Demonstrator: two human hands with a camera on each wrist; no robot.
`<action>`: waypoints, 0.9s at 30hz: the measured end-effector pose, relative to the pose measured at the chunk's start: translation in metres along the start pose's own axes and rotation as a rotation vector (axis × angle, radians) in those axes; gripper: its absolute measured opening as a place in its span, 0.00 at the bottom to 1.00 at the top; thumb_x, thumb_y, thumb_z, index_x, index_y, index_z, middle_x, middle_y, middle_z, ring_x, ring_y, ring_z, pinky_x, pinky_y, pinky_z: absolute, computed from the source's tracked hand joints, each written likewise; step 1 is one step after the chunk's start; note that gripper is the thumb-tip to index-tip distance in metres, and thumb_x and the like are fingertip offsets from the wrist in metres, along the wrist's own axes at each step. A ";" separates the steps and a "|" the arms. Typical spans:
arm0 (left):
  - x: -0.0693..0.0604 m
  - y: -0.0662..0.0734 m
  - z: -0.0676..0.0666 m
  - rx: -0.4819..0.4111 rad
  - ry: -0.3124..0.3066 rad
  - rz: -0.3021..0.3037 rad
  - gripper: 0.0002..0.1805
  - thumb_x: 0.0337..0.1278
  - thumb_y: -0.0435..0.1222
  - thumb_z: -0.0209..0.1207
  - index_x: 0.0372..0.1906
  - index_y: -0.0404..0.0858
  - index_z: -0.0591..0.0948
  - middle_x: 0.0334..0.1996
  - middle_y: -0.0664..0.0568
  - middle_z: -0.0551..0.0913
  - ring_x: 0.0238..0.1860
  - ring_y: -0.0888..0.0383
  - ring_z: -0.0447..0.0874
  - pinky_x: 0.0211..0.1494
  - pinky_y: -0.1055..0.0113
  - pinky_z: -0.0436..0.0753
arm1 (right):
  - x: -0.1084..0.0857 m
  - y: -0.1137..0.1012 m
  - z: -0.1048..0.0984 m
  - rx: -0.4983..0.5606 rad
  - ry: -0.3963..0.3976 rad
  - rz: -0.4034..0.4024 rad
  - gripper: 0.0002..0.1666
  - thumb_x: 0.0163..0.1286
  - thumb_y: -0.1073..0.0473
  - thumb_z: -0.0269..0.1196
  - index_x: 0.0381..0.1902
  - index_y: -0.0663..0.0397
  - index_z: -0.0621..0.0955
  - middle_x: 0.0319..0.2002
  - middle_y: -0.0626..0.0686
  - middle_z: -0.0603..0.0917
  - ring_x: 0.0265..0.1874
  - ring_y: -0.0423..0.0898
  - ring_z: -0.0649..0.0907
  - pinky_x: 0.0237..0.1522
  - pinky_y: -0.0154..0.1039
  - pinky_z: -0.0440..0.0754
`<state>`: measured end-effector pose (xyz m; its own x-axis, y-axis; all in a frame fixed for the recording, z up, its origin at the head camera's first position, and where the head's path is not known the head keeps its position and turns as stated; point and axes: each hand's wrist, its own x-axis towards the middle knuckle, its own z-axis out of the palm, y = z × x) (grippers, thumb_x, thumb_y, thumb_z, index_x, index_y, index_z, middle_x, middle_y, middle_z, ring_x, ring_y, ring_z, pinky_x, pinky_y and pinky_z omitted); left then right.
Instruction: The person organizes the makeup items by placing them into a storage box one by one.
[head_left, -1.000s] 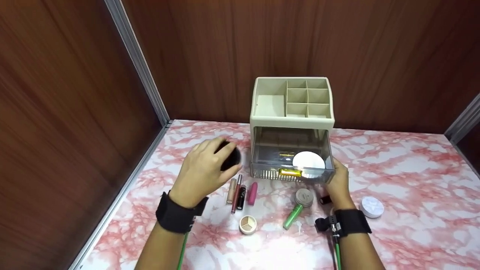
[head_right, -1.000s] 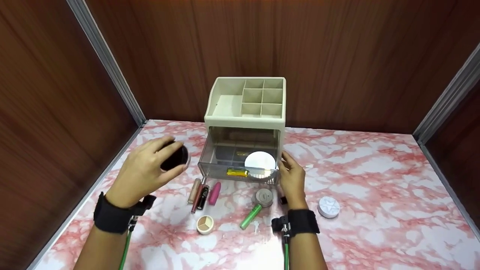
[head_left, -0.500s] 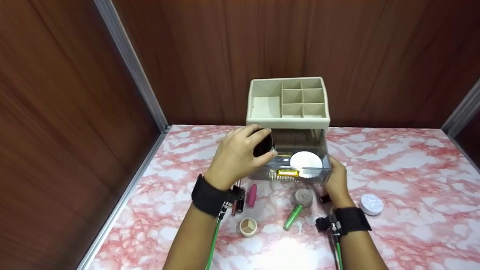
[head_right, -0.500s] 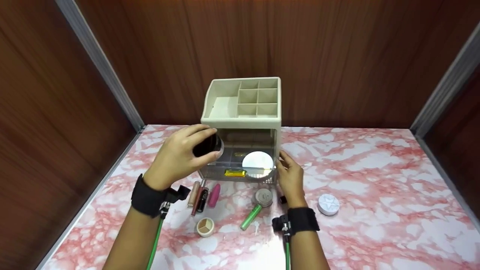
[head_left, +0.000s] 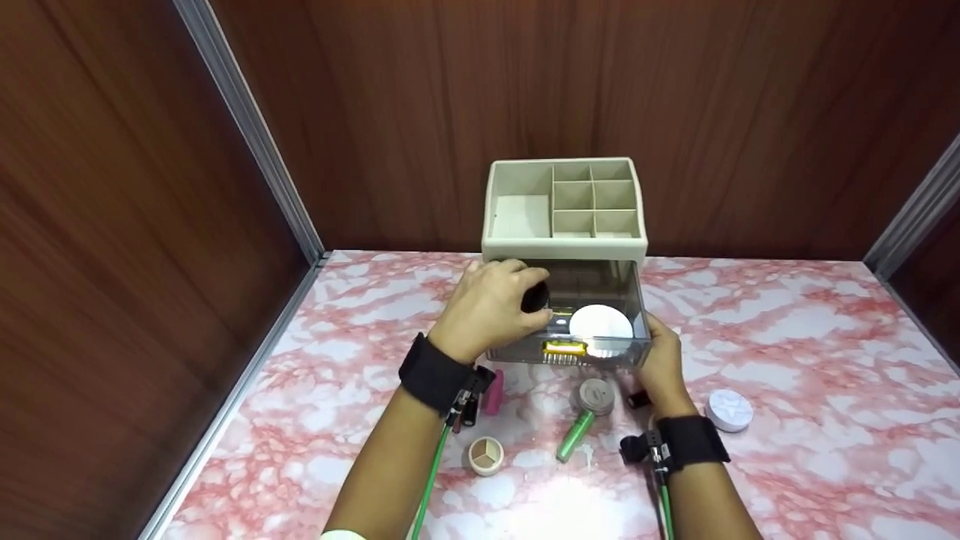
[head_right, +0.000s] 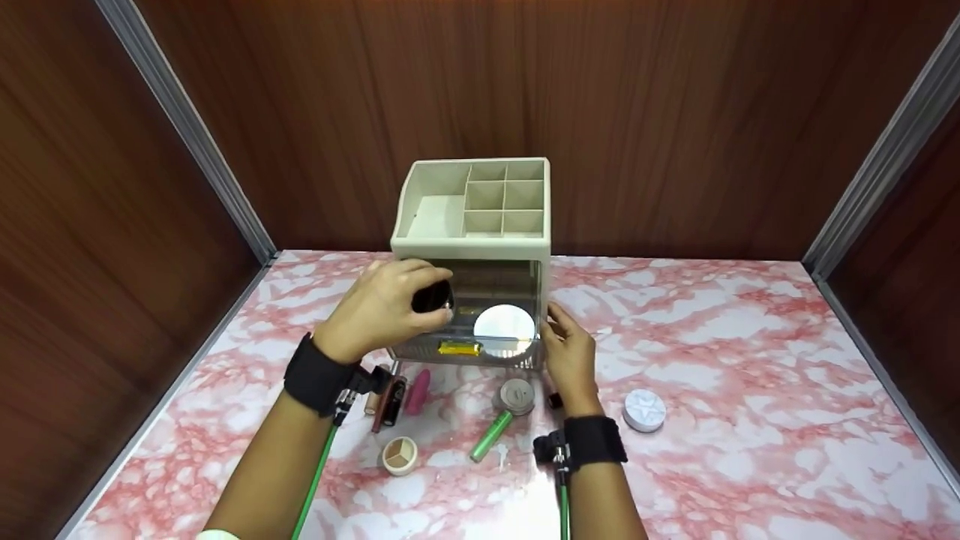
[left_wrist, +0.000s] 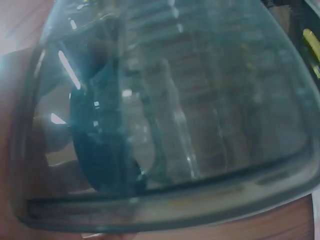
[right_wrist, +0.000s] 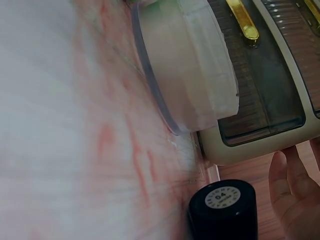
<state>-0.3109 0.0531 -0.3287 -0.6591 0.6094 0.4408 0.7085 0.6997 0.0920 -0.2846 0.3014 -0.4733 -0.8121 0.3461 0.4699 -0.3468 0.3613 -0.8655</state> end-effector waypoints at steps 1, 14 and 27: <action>0.001 0.000 0.001 -0.001 -0.017 -0.002 0.27 0.51 0.53 0.63 0.56 0.47 0.83 0.44 0.53 0.83 0.42 0.56 0.80 0.49 0.57 0.71 | 0.000 0.000 -0.001 -0.002 0.002 -0.003 0.12 0.55 0.77 0.66 0.39 0.71 0.84 0.34 0.58 0.85 0.34 0.35 0.79 0.41 0.27 0.76; 0.006 0.007 -0.004 -0.002 -0.299 -0.046 0.23 0.54 0.50 0.59 0.56 0.50 0.81 0.47 0.55 0.81 0.49 0.57 0.78 0.61 0.47 0.64 | 0.001 -0.001 0.000 0.048 -0.006 0.049 0.12 0.60 0.73 0.64 0.43 0.71 0.83 0.36 0.50 0.86 0.36 0.35 0.79 0.42 0.28 0.76; 0.004 0.002 -0.001 -0.066 -0.285 -0.030 0.15 0.58 0.41 0.54 0.48 0.48 0.83 0.43 0.56 0.82 0.46 0.59 0.79 0.51 0.55 0.71 | 0.005 0.025 0.002 0.030 -0.005 0.075 0.16 0.60 0.73 0.64 0.47 0.66 0.84 0.42 0.59 0.86 0.40 0.35 0.80 0.45 0.29 0.76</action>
<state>-0.3118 0.0570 -0.3253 -0.7174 0.6757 0.1695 0.6966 0.6987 0.1630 -0.2987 0.3101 -0.4930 -0.8387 0.3664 0.4030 -0.2990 0.3086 -0.9030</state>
